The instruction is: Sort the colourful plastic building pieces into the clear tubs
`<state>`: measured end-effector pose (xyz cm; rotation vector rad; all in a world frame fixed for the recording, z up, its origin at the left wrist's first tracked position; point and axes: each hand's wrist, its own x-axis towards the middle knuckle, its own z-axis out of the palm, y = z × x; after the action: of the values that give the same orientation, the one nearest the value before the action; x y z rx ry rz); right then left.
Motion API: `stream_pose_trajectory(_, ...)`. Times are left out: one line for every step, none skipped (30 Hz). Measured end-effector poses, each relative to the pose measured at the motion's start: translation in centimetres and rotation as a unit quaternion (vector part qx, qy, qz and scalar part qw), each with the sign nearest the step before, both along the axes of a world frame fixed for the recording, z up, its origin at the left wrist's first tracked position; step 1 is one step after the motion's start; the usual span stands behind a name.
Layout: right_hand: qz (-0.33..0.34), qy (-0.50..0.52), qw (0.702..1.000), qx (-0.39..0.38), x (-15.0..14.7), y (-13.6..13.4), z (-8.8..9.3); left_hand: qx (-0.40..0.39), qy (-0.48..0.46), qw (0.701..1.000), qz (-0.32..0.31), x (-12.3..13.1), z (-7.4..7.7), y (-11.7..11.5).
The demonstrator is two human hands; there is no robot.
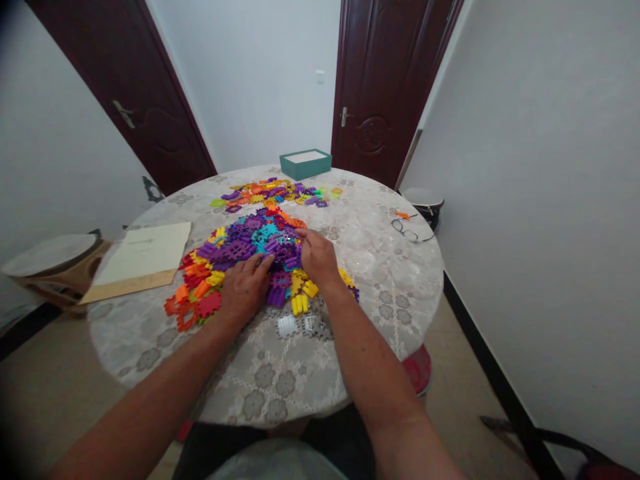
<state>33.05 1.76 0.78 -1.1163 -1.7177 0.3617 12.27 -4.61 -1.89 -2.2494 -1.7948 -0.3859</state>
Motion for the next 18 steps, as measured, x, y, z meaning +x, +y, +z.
stream_pose_trajectory(-0.004,-0.001,1.000,0.000,0.8,-0.8,0.7,0.003,0.003,1.000,-0.007,-0.1,0.1,0.3)
stream_pose_trajectory(-0.006,-0.008,1.000,0.002,1.7,-1.7,1.3,0.011,0.004,1.000,-0.016,-0.3,0.0,0.6)
stream_pose_trajectory(-0.007,-0.023,1.000,0.004,2.7,-3.0,1.7,0.023,0.001,0.999,-0.029,-0.5,-0.2,0.9)
stream_pose_trajectory(-0.009,-0.042,0.999,0.006,3.8,-4.5,1.7,0.039,-0.003,0.998,-0.043,-0.8,-0.4,1.1)
stream_pose_trajectory(-0.014,-0.064,0.998,0.005,4.9,-6.2,1.5,0.057,-0.009,0.997,-0.058,-1.1,-0.8,1.4)
stream_pose_trajectory(-0.018,-0.087,0.996,0.002,6.0,-8.0,1.0,0.074,-0.016,0.994,-0.074,-1.3,-1.1,1.6)
stream_pose_trajectory(-0.027,-0.109,0.994,-0.005,7.0,-9.8,0.3,0.089,-0.024,0.992,-0.091,-1.6,-1.5,1.8)
stream_pose_trajectory(-0.039,-0.133,0.990,-0.014,8.0,-11.5,-0.7,0.099,-0.033,0.989,-0.109,-1.8,-1.7,1.9)
stream_pose_trajectory(-0.053,-0.162,0.985,-0.024,8.8,-13.2,-1.9,0.103,-0.045,0.985,-0.128,-2.0,-1.9,2.0)
stream_pose_trajectory(-0.063,-0.193,0.978,-0.046,9.6,-14.5,-3.0,0.103,-0.059,0.982,-0.145,-2.2,-2.1,2.0)
stream_pose_trajectory(-0.070,-0.219,0.971,-0.069,10.2,-15.6,-4.2,0.101,-0.074,0.979,-0.161,-2.4,-2.1,2.1)
stream_pose_trajectory(-0.071,-0.243,0.963,-0.090,10.6,-16.4,-5.2,0.096,-0.090,0.976,-0.174,-2.5,-2.2,2.1)
stream_pose_trajectory(-0.070,-0.263,0.956,-0.108,10.8,-16.9,-6.1,0.091,-0.106,0.973,-0.185,-2.6,-2.2,2.0)
stream_pose_trajectory(-0.068,-0.279,0.950,-0.120,10.8,-17.1,-6.8,0.086,-0.121,0.970,-0.194,-2.6,-2.1,2.0)
stream_pose_trajectory(-0.066,-0.293,0.946,-0.125,10.5,-17.0,-7.3,0.080,-0.134,0.966,-0.204,-2.5,-2.0,1.8)
stream_pose_trajectory(-0.064,-0.303,0.943,-0.123,10.1,-16.8,-7.6,0.071,-0.142,0.963,-0.217,-2.4,-1.8,1.6)
stream_pose_trajectory(-0.060,-0.307,0.943,-0.116,9.5,-16.4,-7.7,0.064,-0.147,0.961,-0.227,-2.2,-1.6,1.3)
stream_pose_trajectory(-0.054,-0.308,0.944,-0.106,8.8,-16.0,-7.8,0.058,-0.148,0.959,-0.235,-2.0,-1.4,0.9)
